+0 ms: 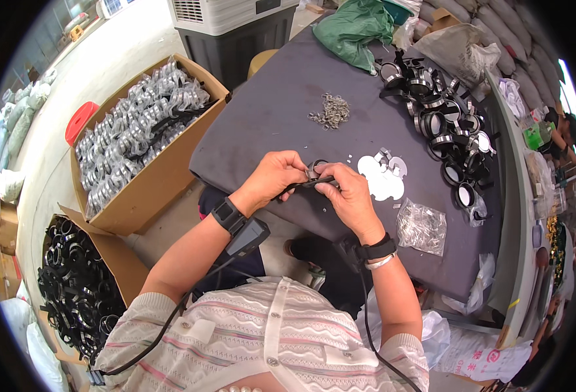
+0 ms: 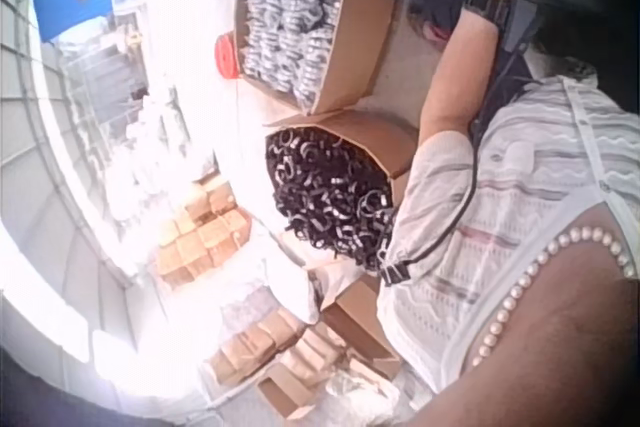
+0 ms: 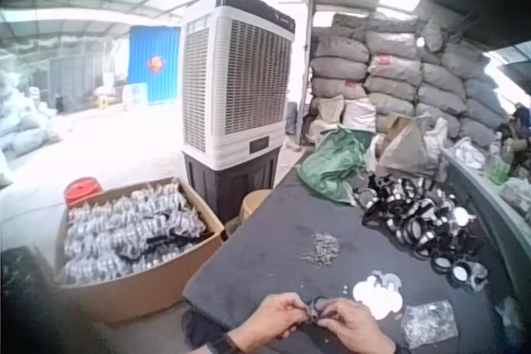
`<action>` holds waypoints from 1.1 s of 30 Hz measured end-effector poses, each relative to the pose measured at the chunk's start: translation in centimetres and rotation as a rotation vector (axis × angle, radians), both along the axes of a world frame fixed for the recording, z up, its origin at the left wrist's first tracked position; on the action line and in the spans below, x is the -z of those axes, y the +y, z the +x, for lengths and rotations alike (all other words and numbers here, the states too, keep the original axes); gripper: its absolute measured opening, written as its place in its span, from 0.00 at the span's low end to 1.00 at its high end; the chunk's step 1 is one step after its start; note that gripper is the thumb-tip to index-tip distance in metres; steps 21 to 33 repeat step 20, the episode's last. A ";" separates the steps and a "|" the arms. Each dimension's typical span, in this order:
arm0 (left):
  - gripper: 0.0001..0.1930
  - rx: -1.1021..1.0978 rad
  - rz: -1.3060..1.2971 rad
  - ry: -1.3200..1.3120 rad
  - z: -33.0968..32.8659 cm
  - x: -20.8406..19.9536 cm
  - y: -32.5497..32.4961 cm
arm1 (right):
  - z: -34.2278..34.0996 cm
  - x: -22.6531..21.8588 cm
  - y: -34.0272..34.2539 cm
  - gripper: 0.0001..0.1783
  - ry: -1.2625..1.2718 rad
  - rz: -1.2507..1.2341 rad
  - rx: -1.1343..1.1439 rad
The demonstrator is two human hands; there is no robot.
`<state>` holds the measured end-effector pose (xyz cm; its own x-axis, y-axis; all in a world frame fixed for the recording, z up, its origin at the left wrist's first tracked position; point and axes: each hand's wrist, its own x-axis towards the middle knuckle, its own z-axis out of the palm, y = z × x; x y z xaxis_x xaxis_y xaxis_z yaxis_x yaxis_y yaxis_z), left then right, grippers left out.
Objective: Assembling plastic rings by attaching metal plates and screws.
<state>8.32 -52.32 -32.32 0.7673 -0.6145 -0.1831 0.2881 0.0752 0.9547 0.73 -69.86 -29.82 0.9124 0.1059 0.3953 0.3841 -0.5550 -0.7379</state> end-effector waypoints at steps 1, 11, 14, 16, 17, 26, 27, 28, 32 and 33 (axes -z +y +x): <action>0.03 -0.006 0.012 -0.017 0.0 0.1 0.1 | 0.0 0.1 0.0 0.11 0.056 0.036 0.009; 0.07 -0.202 0.038 -0.632 -0.8 2.0 -0.6 | 2.0 -0.7 -0.9 0.13 -0.051 -0.214 -0.038; 0.11 -0.202 0.149 -0.830 -1.3 1.0 -0.7 | 2.3 -0.9 -1.5 0.13 -0.018 -0.200 -0.024; 0.13 -0.237 0.239 -0.950 -1.1 1.5 -1.0 | 2.6 -1.4 -1.5 0.13 -0.003 -0.242 -0.067; 0.13 -0.243 0.248 -0.990 -1.1 1.8 -0.9 | 2.9 -1.5 -1.4 0.12 -0.003 -0.235 -0.090; 0.16 -0.249 0.259 -1.035 -0.6 2.4 -0.6 | 4.1 -2.9 -1.3 0.10 0.105 -0.285 -0.173; 0.16 -0.249 0.259 -1.035 -0.6 2.4 -0.6 | 4.1 -2.9 -1.3 0.10 0.105 -0.285 -0.173; 0.16 -0.249 0.259 -1.035 -0.6 2.4 -0.6 | 4.1 -2.9 -1.3 0.10 0.105 -0.285 -0.173; 0.16 -0.249 0.259 -1.035 -0.6 2.4 -0.6 | 4.1 -2.9 -1.3 0.10 0.105 -0.285 -0.173; 0.16 -0.249 0.259 -1.035 -0.6 2.4 -0.6 | 4.1 -2.9 -1.3 0.10 0.105 -0.285 -0.173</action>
